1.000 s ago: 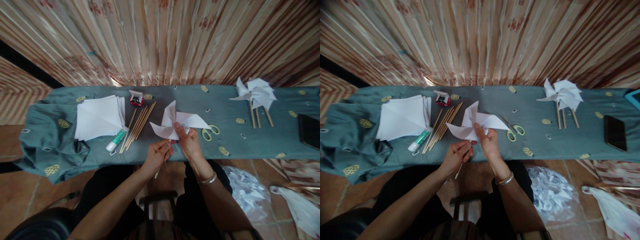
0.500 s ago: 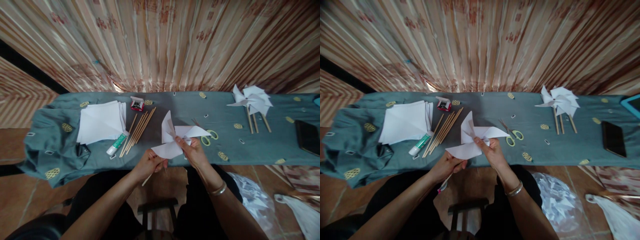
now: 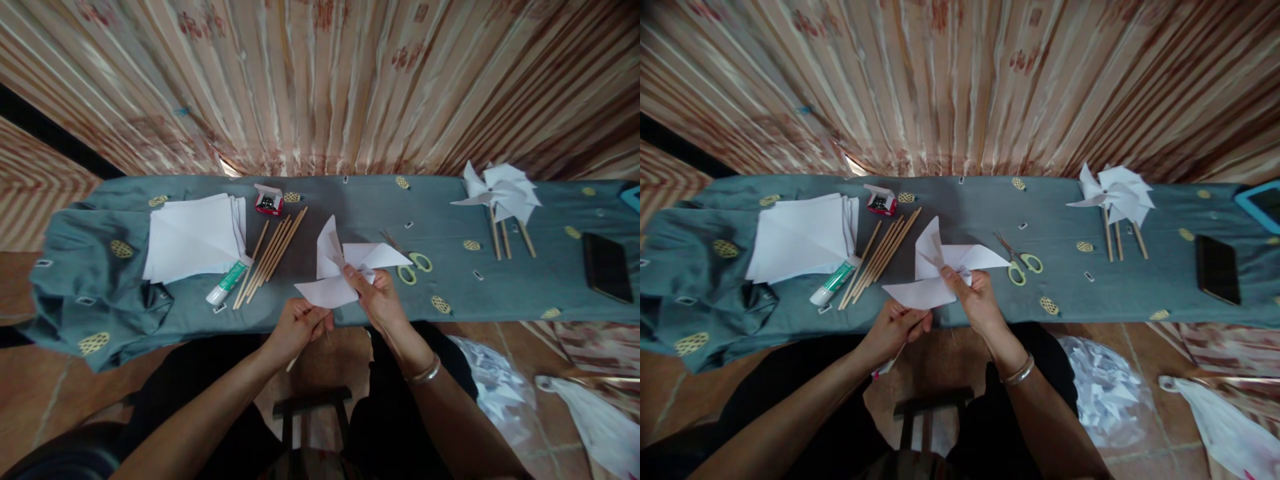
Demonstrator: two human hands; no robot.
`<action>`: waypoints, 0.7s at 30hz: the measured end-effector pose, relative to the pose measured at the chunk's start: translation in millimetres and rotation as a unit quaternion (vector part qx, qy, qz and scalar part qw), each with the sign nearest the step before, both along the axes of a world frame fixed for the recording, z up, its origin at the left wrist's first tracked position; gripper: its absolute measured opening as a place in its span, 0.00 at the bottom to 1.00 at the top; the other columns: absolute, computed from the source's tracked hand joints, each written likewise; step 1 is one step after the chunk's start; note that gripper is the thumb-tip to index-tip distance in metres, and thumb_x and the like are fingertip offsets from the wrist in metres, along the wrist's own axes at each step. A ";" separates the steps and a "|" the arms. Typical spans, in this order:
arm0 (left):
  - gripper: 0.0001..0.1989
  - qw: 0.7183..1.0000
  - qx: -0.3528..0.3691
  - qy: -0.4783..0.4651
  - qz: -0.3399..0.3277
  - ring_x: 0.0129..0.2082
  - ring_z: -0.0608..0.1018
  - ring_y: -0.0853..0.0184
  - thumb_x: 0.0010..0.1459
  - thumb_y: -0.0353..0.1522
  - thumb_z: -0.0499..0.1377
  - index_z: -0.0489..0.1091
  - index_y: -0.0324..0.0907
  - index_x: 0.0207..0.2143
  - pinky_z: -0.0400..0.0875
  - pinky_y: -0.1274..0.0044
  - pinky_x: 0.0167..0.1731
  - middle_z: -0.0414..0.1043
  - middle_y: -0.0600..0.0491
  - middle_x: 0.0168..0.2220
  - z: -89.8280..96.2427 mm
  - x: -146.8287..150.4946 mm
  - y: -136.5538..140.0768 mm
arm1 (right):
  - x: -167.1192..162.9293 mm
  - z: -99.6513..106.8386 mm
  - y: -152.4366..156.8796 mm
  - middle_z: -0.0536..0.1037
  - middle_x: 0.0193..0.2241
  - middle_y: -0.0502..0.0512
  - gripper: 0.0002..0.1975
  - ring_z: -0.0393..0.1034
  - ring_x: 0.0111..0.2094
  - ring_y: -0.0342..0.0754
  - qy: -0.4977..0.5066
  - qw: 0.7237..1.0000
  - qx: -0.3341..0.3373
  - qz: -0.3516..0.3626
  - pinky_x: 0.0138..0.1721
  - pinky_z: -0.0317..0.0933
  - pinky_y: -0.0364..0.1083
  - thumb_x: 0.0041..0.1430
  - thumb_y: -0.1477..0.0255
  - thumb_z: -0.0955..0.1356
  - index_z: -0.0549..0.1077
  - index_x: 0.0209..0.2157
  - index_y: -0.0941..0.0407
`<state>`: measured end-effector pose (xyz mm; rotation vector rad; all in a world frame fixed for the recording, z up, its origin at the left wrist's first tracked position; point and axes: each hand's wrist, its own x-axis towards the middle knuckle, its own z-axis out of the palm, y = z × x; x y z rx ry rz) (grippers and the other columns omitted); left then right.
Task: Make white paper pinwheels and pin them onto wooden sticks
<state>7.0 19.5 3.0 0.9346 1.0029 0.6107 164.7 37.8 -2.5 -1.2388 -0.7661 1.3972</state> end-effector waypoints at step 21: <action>0.20 0.996 0.017 -0.062 0.060 0.13 0.52 0.81 0.54 0.46 0.62 0.71 0.36 0.23 0.41 0.81 0.16 0.59 0.60 0.16 -9.9 7.4 18.2 | -7.9 0.1 20.8 0.79 0.29 0.50 0.15 0.71 0.31 0.45 0.054 0.996 0.049 -0.060 0.35 0.66 0.44 0.46 0.61 0.76 0.78 0.33 0.55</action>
